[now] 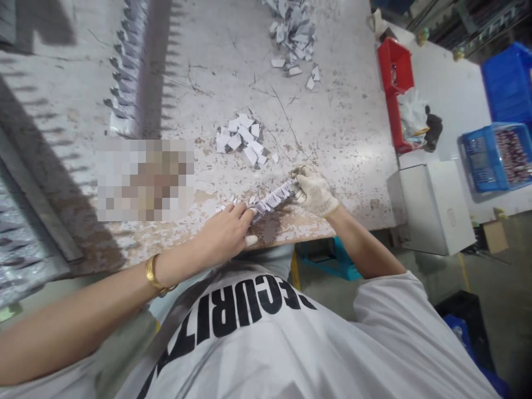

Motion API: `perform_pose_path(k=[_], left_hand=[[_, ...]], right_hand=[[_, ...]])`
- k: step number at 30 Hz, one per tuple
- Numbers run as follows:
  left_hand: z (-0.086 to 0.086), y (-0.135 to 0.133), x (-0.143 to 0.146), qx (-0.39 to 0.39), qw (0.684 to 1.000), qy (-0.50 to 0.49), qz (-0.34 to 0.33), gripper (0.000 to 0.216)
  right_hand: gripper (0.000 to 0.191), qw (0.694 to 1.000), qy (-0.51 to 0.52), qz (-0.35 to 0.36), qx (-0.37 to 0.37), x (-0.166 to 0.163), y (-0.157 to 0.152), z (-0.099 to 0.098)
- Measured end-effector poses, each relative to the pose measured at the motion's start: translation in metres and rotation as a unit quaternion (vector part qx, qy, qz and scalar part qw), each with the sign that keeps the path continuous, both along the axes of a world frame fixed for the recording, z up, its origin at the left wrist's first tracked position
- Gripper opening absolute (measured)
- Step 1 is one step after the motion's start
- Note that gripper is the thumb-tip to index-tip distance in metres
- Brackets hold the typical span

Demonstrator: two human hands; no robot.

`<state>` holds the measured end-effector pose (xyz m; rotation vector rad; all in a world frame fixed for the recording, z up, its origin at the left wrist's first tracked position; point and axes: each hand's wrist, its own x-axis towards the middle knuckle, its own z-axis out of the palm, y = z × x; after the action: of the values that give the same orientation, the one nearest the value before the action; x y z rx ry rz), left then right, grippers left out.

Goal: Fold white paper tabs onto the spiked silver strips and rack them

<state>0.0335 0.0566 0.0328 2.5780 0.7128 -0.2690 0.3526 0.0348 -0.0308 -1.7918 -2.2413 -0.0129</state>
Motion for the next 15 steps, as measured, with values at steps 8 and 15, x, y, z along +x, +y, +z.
perform_pose_path(k=[8, 15], left_hand=[[0.012, 0.01, 0.005, -0.021, 0.999, 0.044, 0.013, 0.038], [0.007, 0.007, 0.004, 0.002, 0.999, 0.034, 0.002, 0.035]], right_hand=[[0.03, 0.992, -0.042, -0.012, -0.115, -0.004, 0.005, 0.002], [0.035, 0.985, -0.04, 0.019, -0.167, -0.011, 0.007, 0.023]])
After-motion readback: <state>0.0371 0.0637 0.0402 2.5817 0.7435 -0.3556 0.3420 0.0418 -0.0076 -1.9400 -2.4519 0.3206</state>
